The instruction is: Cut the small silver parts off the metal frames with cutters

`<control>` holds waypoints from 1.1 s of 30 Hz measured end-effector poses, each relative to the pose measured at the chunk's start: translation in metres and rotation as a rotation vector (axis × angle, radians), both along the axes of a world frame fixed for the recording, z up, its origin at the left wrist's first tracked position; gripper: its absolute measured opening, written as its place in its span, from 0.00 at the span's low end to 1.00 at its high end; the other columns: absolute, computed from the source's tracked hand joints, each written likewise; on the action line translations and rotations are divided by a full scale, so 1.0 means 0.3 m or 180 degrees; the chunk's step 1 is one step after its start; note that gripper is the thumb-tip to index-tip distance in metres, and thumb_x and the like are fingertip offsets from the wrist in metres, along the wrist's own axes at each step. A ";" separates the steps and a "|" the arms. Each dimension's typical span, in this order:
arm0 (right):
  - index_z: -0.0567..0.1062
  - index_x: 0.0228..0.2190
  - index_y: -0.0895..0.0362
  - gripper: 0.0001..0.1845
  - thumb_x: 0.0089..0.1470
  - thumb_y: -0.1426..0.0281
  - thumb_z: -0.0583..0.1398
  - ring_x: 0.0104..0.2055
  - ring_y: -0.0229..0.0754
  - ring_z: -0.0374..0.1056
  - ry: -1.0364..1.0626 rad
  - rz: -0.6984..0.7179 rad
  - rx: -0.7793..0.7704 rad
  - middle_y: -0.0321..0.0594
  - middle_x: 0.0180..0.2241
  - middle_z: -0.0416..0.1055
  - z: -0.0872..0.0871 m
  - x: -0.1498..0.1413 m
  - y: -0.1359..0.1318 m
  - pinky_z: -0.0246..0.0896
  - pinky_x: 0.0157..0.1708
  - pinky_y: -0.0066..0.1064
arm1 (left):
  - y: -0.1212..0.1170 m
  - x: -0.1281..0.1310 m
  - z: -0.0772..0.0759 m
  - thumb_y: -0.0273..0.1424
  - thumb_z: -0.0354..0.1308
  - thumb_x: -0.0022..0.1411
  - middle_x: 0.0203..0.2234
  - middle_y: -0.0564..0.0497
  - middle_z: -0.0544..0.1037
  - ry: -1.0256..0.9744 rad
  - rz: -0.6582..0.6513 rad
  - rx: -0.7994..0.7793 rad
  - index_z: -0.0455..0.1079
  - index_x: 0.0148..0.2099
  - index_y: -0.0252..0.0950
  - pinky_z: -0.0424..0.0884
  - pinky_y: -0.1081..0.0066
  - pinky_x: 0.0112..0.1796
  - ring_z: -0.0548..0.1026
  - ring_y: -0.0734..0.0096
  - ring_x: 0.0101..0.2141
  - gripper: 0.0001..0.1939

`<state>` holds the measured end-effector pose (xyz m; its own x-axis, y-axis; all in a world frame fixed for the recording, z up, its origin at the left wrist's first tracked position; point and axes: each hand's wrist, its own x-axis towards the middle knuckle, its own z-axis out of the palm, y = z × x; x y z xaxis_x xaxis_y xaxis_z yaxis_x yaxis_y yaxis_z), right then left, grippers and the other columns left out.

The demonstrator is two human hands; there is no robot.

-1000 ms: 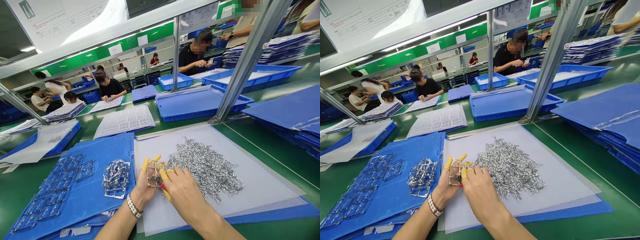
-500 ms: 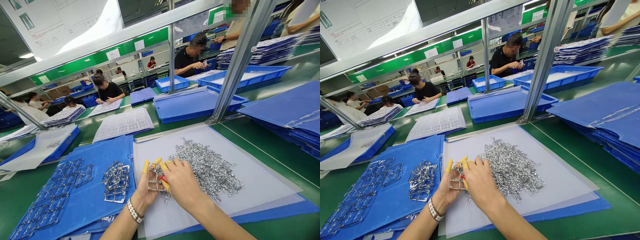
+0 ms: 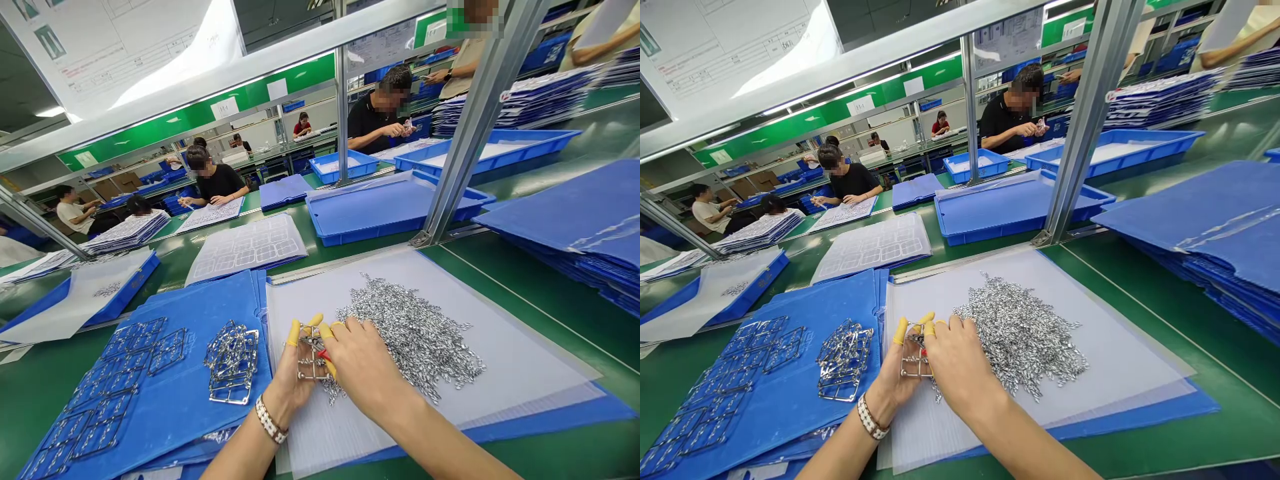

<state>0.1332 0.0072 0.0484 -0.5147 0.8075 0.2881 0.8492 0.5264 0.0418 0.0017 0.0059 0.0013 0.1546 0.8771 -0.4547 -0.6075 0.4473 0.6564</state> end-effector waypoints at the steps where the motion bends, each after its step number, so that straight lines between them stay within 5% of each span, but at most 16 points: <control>1: 0.73 0.34 0.56 0.06 0.52 0.76 0.59 0.34 0.46 0.64 -0.0019 -0.0002 0.0020 0.40 0.30 0.72 0.001 0.001 0.000 0.44 0.32 0.38 | 0.000 0.000 0.001 0.51 0.53 0.58 0.29 0.49 0.75 0.0009 -0.0033 0.0017 0.69 0.53 0.35 0.65 0.75 0.23 0.70 0.76 0.21 0.30; 12: 0.72 0.40 0.57 0.13 0.50 0.73 0.61 0.38 0.47 0.63 0.0186 -0.0241 -0.0027 0.40 0.34 0.73 -0.028 0.112 -0.018 0.46 0.35 0.37 | 0.010 -0.027 -0.009 0.53 0.46 0.61 0.33 0.39 0.78 -0.0433 -0.0482 0.0079 0.66 0.57 0.29 0.72 0.64 0.34 0.76 0.61 0.32 0.35; 26: 0.74 0.38 0.57 0.10 0.52 0.75 0.59 0.35 0.48 0.62 -0.0145 -0.0261 -0.0023 0.42 0.31 0.70 -0.034 0.076 -0.020 0.45 0.31 0.39 | 0.008 -0.025 -0.020 0.52 0.47 0.61 0.29 0.42 0.78 -0.0272 -0.0433 0.0018 0.71 0.51 0.27 0.72 0.65 0.35 0.76 0.63 0.30 0.34; 33: 0.73 0.31 0.56 0.07 0.52 0.77 0.57 0.33 0.46 0.62 -0.0207 -0.0213 0.0134 0.41 0.29 0.69 -0.019 0.071 -0.027 0.44 0.31 0.39 | 0.002 -0.018 0.019 0.50 0.47 0.62 0.30 0.41 0.78 -0.0338 -0.0434 0.0042 0.73 0.47 0.25 0.73 0.62 0.34 0.74 0.66 0.27 0.31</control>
<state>0.1545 -0.0010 0.0426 -0.4788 0.8285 0.2902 0.8772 0.4652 0.1191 -0.0036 0.0066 0.0069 0.3191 0.8504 -0.4182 -0.6079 0.5223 0.5981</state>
